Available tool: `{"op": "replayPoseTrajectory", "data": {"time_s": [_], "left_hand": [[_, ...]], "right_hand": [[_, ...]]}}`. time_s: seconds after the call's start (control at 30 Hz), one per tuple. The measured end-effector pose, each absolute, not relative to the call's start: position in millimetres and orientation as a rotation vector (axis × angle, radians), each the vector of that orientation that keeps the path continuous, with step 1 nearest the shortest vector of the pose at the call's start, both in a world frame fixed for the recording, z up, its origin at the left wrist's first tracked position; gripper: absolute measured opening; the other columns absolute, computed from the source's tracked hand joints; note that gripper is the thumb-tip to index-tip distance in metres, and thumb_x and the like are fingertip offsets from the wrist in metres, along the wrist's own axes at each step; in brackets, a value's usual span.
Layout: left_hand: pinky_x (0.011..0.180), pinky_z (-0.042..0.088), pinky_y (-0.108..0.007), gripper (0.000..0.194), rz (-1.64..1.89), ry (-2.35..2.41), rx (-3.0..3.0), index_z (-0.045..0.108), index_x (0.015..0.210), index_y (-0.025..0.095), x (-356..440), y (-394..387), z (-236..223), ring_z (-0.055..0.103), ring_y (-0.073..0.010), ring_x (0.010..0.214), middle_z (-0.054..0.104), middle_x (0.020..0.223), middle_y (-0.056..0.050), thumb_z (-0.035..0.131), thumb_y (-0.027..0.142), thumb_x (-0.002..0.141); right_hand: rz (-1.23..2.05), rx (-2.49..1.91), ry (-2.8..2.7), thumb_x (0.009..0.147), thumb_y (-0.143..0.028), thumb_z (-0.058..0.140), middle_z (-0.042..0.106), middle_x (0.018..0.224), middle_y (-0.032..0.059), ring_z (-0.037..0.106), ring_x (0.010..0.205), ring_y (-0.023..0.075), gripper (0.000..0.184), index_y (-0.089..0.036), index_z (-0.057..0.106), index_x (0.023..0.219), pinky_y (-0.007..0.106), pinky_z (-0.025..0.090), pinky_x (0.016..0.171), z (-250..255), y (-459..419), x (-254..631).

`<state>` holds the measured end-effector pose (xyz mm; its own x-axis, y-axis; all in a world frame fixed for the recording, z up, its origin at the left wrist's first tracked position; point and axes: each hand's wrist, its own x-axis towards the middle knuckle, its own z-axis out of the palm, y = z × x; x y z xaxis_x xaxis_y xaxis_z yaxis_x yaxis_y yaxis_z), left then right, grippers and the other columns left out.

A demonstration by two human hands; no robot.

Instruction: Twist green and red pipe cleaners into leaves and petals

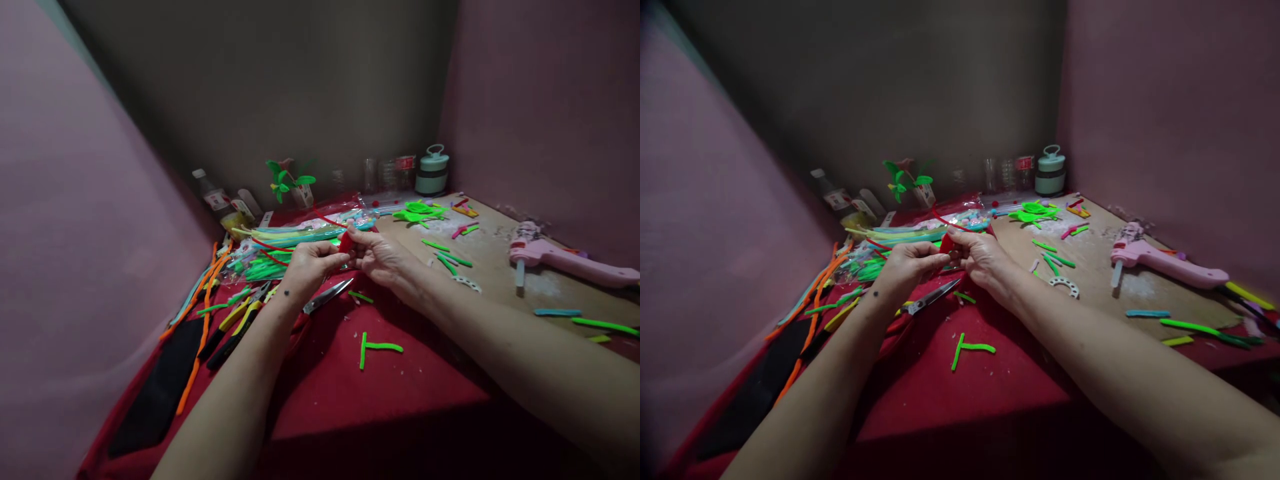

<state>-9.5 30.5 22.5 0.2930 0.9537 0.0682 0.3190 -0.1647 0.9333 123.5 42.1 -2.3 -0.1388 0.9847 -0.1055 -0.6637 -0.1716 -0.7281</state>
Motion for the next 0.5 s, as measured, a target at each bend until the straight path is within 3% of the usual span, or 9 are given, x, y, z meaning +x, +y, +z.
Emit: {"op": "replayPoseTrajectory", "data": {"time_s": [0.23, 0.5], "left_hand": [[0.039, 0.019, -0.019, 0.023, 0.84, 1.142, 1.577, 0.058, 0.058, 0.012, -8.8, 28.4, 25.3, 0.03, -0.0022, 0.035, 0.044, 0.041, 0.006, 0.069, 0.032, 0.062], [0.036, 0.019, -0.019, 0.016, 0.889, 1.212, 1.493, 0.06, 0.059, 0.012, -10.3, 28.8, 26.3, 0.032, -0.0032, 0.032, 0.044, 0.036, 0.005, 0.069, 0.025, 0.062]], "right_hand": [[1.59, -0.681, -0.671, 0.059, -0.008, 0.067, 0.056, 0.051, -0.0017, 0.048, 0.048, 0.0083, 0.01, -0.013, 0.059, 0.055, 0.024, 0.037, 0.05, -3.9, 40.9, 123.5], [1.617, -0.627, -0.855, 0.055, -0.025, 0.076, 0.062, 0.059, 0.0008, 0.056, 0.052, 0.0119, 0.019, -0.013, 0.065, 0.064, 0.029, 0.044, 0.059, -8.8, 35.5, 120.6]]}}
